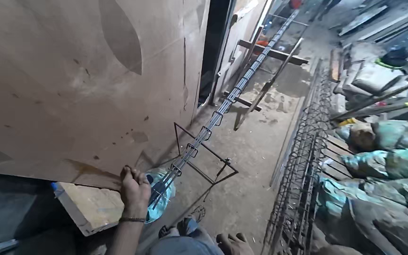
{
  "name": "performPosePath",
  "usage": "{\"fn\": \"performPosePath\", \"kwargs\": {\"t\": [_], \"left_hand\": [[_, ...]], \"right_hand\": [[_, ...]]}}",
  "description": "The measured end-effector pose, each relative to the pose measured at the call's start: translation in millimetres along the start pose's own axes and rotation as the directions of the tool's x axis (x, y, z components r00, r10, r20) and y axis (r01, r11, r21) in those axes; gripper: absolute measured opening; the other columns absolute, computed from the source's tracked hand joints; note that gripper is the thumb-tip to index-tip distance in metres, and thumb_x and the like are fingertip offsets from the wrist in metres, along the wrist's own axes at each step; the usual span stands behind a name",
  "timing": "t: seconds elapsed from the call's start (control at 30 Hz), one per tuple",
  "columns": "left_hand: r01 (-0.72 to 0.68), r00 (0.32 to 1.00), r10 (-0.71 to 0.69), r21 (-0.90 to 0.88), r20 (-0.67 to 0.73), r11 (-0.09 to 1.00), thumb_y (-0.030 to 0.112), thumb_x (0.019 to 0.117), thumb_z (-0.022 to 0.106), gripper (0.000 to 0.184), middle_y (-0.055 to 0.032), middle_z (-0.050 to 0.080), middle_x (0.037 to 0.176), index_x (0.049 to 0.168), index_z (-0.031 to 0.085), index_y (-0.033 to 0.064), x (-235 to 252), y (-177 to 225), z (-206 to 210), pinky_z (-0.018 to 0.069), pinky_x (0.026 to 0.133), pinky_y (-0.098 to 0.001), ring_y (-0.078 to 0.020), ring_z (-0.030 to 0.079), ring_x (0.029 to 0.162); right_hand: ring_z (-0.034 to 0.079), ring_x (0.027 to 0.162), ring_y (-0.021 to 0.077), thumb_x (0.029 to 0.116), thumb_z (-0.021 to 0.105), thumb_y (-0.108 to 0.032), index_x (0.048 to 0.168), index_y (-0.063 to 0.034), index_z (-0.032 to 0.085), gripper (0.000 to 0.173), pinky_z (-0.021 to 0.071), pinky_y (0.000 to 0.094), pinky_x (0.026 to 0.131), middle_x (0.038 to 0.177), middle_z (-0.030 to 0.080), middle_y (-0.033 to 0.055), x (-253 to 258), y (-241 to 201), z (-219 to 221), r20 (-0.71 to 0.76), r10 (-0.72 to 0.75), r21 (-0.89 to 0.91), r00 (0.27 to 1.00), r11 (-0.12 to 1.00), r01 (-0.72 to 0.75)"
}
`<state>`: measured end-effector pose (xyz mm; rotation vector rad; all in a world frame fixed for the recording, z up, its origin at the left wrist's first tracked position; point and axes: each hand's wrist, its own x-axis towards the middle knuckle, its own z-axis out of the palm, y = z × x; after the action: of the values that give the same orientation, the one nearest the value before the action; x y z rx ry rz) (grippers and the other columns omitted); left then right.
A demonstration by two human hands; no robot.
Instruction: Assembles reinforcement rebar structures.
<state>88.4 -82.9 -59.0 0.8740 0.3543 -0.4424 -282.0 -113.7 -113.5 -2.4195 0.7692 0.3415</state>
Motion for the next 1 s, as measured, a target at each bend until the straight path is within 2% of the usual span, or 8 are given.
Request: {"fn": "performPosePath", "kwargs": {"t": [0.1, 0.2, 0.3, 0.47, 0.57, 0.7, 0.8, 1.0], "left_hand": [[-0.052, 0.998, 0.046, 0.118, 0.05, 0.992, 0.02, 0.1124, 0.034, 0.022, 0.0093, 0.048, 0.065, 0.095, 0.047, 0.0192, -15, -58, -1, 0.0442, 0.051, -0.0159, -0.0014, 0.045, 0.05], [0.032, 0.999, -0.034, 0.368, -0.002, 0.929, 0.019, 0.1116, 0.038, 0.018, 0.0019, 0.058, 0.081, 0.109, 0.054, 0.011, -37, -107, -14, 0.0517, 0.062, -0.0246, -0.0084, 0.056, 0.066], [0.138, 0.99, -0.124, 0.506, -0.06, 0.852, 0.019, 0.1109, 0.043, 0.024, -0.0058, 0.065, 0.097, 0.119, 0.06, 0.0037, -48, -142, -27, 0.0513, 0.075, -0.0302, -0.0142, 0.061, 0.084], [0.283, 0.951, -0.171, 0.505, -0.257, 0.816, 0.018, 0.1103, 0.045, 0.023, -0.0067, 0.069, 0.096, 0.116, 0.061, 0.0021, -10, -156, -32, 0.0517, 0.074, -0.0281, -0.0128, 0.063, 0.082], [0.398, 0.915, -0.28, 0.547, -0.29, 0.736, 0.019, 0.11, 0.047, 0.027, -0.0088, 0.073, 0.104, 0.122, 0.063, 0.0005, 28, -163, -39, 0.0548, 0.077, -0.03, -0.0145, 0.068, 0.088], [0.165, 0.971, -0.228, 0.876, -0.065, 0.454, 0.013, 0.107, 0.052, 0.032, -0.0169, 0.068, 0.127, 0.133, 0.06, -0.0031, 82, -167, -70, 0.0541, 0.1, -0.0405, -0.0241, 0.067, 0.115], [0.005, 0.987, -0.162, 0.99, 0.018, 0.14, 0.019, 0.1073, 0.053, 0.032, -0.0144, 0.07, 0.127, 0.131, 0.066, 0.0021, 116, -162, -79, 0.0494, 0.108, -0.045, -0.025, 0.066, 0.12], [0.031, 0.925, -0.364, 0.977, -0.108, -0.211, 0.031, 0.1092, 0.048, 0.035, -0.0118, 0.071, 0.125, 0.127, 0.072, 0.0111, 154, -164, -75, 0.0461, 0.109, -0.0507, -0.0271, 0.065, 0.123]], "right_hand": [[0.069, 0.109, 0.0312, 0.1041, 0.054, -0.036, 0.117, -0.0126, 0.071, 0.032, 0.0366, 0.0581, 0.112, 0.103, 0.076, 0.0108, 39, 36, -8, 0.29, 0.123, 0.001, 0.949, 0.992, -0.129], [0.072, 0.089, 0.0341, 0.1019, 0.059, -0.038, 0.129, -0.0132, 0.065, 0.038, 0.0558, 0.0603, 0.086, 0.094, 0.073, 0.015, 88, 39, -17, 0.344, 0.12, 0.254, 0.931, 0.943, -0.215], [0.069, 0.075, 0.0248, 0.1019, 0.061, -0.036, 0.147, -0.0193, 0.053, 0.049, 0.0591, 0.0503, 0.074, 0.088, 0.071, 0.0089, 144, 17, -25, 0.176, 0.012, 0.516, 0.984, 0.85, -0.103], [0.072, 0.069, 0.0278, 0.1025, 0.052, -0.019, 0.138, -0.029, 0.066, 0.039, 0.0596, 0.0507, 0.059, 0.099, 0.074, 0.0076, 204, -14, -7, -0.166, -0.139, 0.133, 0.976, 0.978, 0.161], [0.072, 0.07, 0.0311, 0.1004, 0.054, -0.018, 0.135, -0.0258, 0.069, 0.039, 0.0591, 0.0516, 0.059, 0.099, 0.075, 0.0106, 231, -20, -6, -0.113, -0.05, 0.058, 0.992, 0.997, 0.056], [0.073, 0.082, 0.0356, 0.1057, 0.046, -0.024, 0.146, -0.0272, 0.058, 0.042, 0.0589, 0.0558, 0.07, 0.115, 0.072, 0.0131, 279, -15, -13, 0.158, 0.173, -0.054, 0.972, 0.985, -0.166], [0.073, 0.089, 0.0361, 0.1063, 0.045, -0.025, 0.146, -0.028, 0.056, 0.042, 0.0585, 0.0567, 0.074, 0.12, 0.071, 0.0126, 309, -14, -12, 0.285, 0.223, -0.122, 0.932, 0.973, -0.196], [0.071, 0.101, 0.0398, 0.1077, 0.039, -0.021, 0.148, -0.0199, 0.053, 0.042, 0.0583, 0.0571, 0.078, 0.127, 0.066, 0.0178, 334, -35, -15, 0.443, 0.253, -0.228, 0.86, 0.96, -0.165]]}}
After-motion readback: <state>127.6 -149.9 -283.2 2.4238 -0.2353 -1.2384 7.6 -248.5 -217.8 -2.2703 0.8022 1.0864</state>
